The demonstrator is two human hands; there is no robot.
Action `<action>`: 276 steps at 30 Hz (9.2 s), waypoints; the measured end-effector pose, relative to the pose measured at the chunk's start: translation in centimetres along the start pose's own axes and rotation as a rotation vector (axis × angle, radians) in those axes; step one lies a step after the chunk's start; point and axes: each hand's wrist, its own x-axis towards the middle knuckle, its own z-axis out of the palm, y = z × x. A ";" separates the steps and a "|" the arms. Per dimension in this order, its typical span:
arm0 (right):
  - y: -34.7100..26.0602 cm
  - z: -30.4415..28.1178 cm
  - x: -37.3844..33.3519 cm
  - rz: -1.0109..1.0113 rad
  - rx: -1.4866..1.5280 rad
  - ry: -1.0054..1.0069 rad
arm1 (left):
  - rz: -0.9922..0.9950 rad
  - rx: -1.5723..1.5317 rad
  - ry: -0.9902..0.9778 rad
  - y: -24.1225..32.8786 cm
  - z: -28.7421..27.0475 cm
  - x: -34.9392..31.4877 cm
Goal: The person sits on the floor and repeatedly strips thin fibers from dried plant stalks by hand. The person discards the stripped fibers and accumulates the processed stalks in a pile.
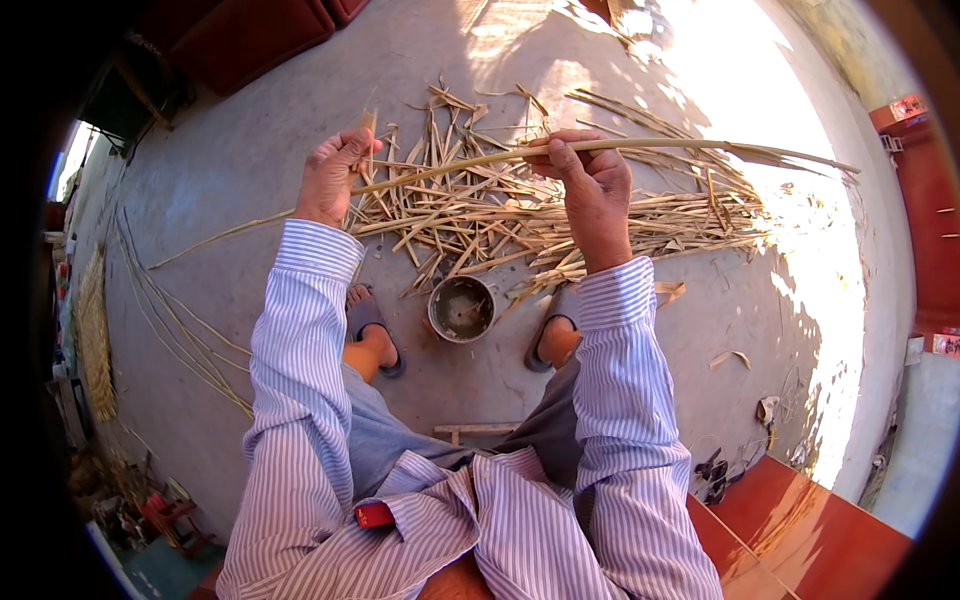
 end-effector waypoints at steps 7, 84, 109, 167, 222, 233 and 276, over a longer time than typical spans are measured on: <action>-0.6 -0.7 -0.1 0.066 0.005 0.118 | 0.609 1.131 0.314 -0.8 -2.9 0.1; 1.8 2.3 0.0 0.200 0.051 0.078 | 0.378 -0.009 0.353 2.8 0.6 -1.8; 0.7 0.9 -0.1 0.133 0.017 0.069 | 0.091 0.473 -0.401 0.7 2.2 -1.1; 0.4 1.9 0.0 0.148 0.142 0.212 | 0.899 0.950 -0.111 2.3 7.0 -2.8; 0.9 2.1 -0.3 -0.002 -0.274 0.099 | 0.092 0.411 -0.331 0.7 5.7 -1.5; 1.9 2.1 -0.6 -0.184 -0.264 -0.004 | -0.138 0.345 -0.497 2.3 5.5 -1.6; 0.7 1.6 -0.6 0.239 0.233 0.144 | 0.919 0.866 -0.121 1.8 4.5 -2.3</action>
